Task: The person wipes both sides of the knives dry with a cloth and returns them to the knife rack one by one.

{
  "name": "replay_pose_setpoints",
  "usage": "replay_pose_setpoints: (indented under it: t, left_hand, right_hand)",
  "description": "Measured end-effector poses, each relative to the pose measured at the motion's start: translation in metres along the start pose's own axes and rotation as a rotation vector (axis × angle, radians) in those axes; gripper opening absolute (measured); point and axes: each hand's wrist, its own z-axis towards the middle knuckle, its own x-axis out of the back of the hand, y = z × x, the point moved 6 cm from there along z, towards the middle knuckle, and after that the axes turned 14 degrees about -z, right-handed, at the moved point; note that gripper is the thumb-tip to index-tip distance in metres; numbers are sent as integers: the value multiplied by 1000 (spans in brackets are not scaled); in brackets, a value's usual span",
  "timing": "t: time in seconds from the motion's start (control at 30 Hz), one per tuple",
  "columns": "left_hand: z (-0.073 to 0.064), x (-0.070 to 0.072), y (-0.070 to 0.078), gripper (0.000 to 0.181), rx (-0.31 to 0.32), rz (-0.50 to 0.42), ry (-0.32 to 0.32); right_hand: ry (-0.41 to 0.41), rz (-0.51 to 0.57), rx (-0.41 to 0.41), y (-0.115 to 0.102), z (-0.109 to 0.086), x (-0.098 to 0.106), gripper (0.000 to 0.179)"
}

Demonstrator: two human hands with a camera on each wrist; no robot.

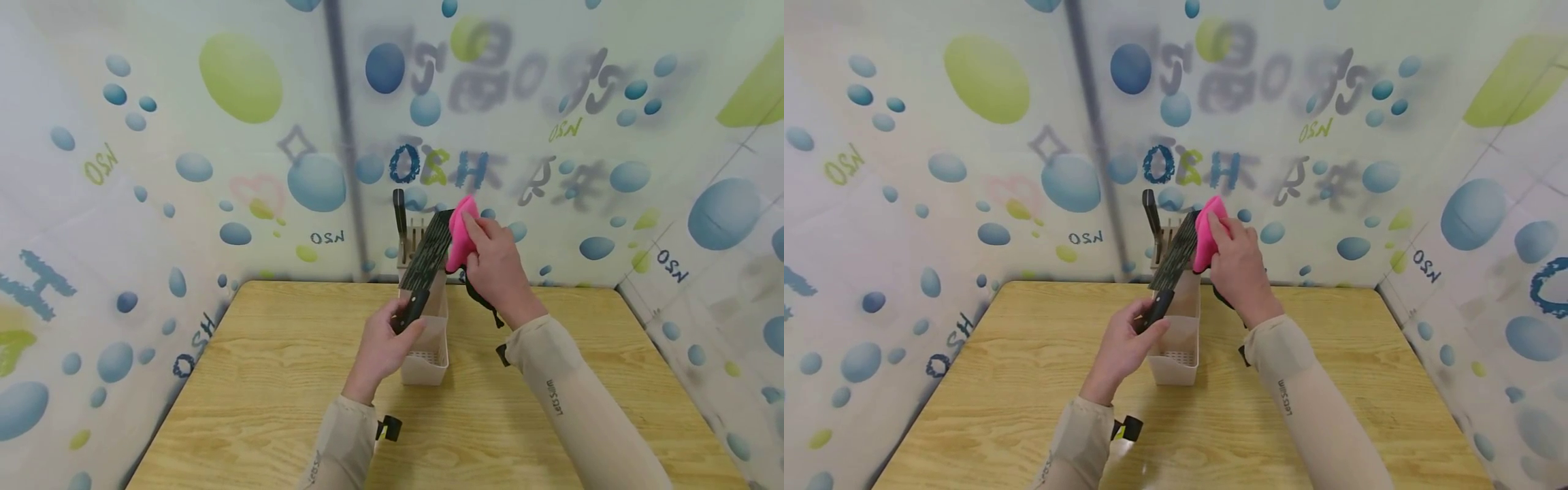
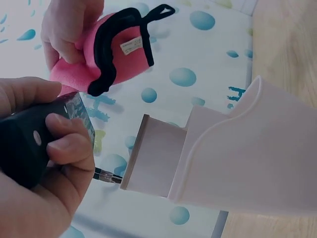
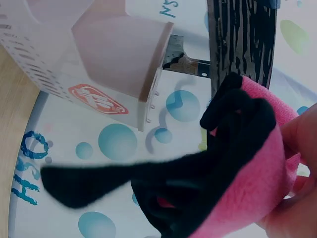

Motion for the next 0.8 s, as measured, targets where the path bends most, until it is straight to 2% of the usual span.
replay_pose_setpoints:
  t: [0.07,0.2,0.37,0.5,0.6,0.8]
  left_hand:
    - [-1,1,0,28,6,14,13]
    - [-1,2,-2,26,1,58,32]
    - [1,1,3,29,-69,155,34]
    - [0,-2,8,33,-98,204,3]
    - [-1,-5,9,39,-94,239,-15]
    - [-1,-8,9,47,-60,379,-25]
  right_hand:
    - [16,-32,29,-2,-2,0,54]
    - [19,-64,35,-4,-6,-2,54]
    - [86,-62,21,-4,-7,3,52]
    - [130,-75,33,-3,-4,7,50]
    - [87,-106,55,-4,-1,6,51]
    - [-99,-148,73,-3,1,-4,54]
